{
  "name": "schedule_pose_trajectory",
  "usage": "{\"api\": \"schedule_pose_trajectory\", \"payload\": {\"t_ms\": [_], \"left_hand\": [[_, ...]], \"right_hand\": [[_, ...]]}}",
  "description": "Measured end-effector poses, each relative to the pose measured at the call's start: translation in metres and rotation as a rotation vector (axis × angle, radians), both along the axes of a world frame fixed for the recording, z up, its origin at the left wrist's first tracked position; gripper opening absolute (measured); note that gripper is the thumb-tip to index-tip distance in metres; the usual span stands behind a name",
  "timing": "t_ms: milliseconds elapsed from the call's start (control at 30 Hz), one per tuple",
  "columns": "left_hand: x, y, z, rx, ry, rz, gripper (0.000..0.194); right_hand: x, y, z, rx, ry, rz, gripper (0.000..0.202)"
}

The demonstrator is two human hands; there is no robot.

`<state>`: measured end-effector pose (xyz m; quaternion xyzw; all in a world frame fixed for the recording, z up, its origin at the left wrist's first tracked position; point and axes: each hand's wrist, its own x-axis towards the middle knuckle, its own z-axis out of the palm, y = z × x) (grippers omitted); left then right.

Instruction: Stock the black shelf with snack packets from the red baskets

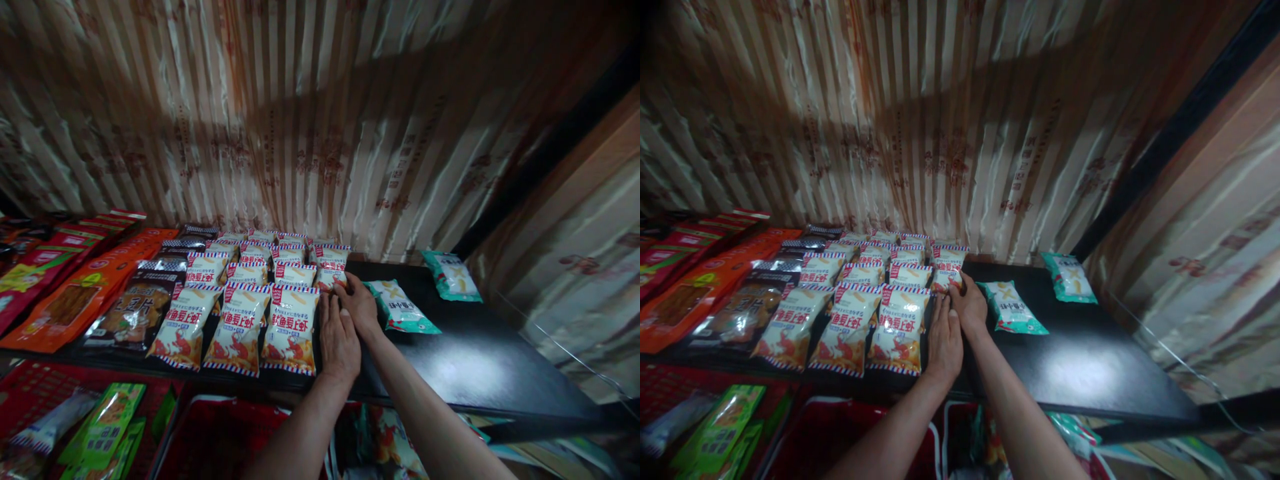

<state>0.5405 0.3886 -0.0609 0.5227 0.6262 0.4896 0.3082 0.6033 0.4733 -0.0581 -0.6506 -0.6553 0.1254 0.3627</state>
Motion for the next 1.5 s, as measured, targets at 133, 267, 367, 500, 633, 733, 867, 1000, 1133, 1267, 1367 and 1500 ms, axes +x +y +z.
{"api": "schedule_pose_trajectory", "payload": {"t_ms": [133, 267, 367, 500, 633, 733, 867, 1000, 1133, 1267, 1367, 1500], "left_hand": [[0.000, 0.000, -0.002, 0.008, -0.010, 0.001, 0.052], [-0.001, -0.001, 0.000, 0.023, -0.016, -0.001, 0.052], [-0.001, -0.002, 0.001, 0.004, -0.011, 0.000, 0.052], [-0.002, -0.001, 0.001, -0.007, -0.004, -0.010, 0.054], [-0.002, -0.001, 0.001, -0.012, -0.013, -0.022, 0.054], [-0.002, -0.002, 0.002, -0.027, -0.025, -0.023, 0.054], [-0.002, -0.003, 0.004, -0.026, -0.037, -0.015, 0.052], [-0.002, -0.002, 0.004, -0.022, -0.026, -0.009, 0.051], [-0.003, -0.002, 0.004, -0.040, -0.028, -0.017, 0.052], [-0.003, -0.003, 0.005, -0.035, -0.029, -0.017, 0.053], [-0.003, -0.003, 0.006, -0.040, -0.037, -0.020, 0.052], [-0.001, -0.003, 0.003, -0.024, -0.035, -0.005, 0.050]], "right_hand": [[-0.001, 0.002, -0.001, 0.003, 0.004, -0.004, 0.043], [0.001, 0.008, 0.000, 0.002, -0.017, 0.031, 0.041], [0.002, 0.012, 0.003, -0.020, -0.017, 0.052, 0.040], [0.001, 0.012, 0.008, -0.030, -0.026, 0.064, 0.040], [-0.002, 0.010, 0.013, -0.090, -0.120, 0.019, 0.041], [-0.004, 0.010, 0.014, -0.112, -0.147, 0.000, 0.041], [-0.005, 0.013, 0.012, -0.084, -0.157, -0.020, 0.042], [-0.006, 0.017, 0.011, -0.089, -0.168, -0.016, 0.042], [-0.007, 0.021, 0.013, -0.099, -0.152, 0.026, 0.042], [-0.007, 0.024, 0.013, -0.100, -0.132, 0.059, 0.039], [-0.006, 0.027, 0.013, -0.109, -0.111, 0.062, 0.039], [-0.005, 0.030, 0.013, -0.120, -0.062, 0.063, 0.045]]}}
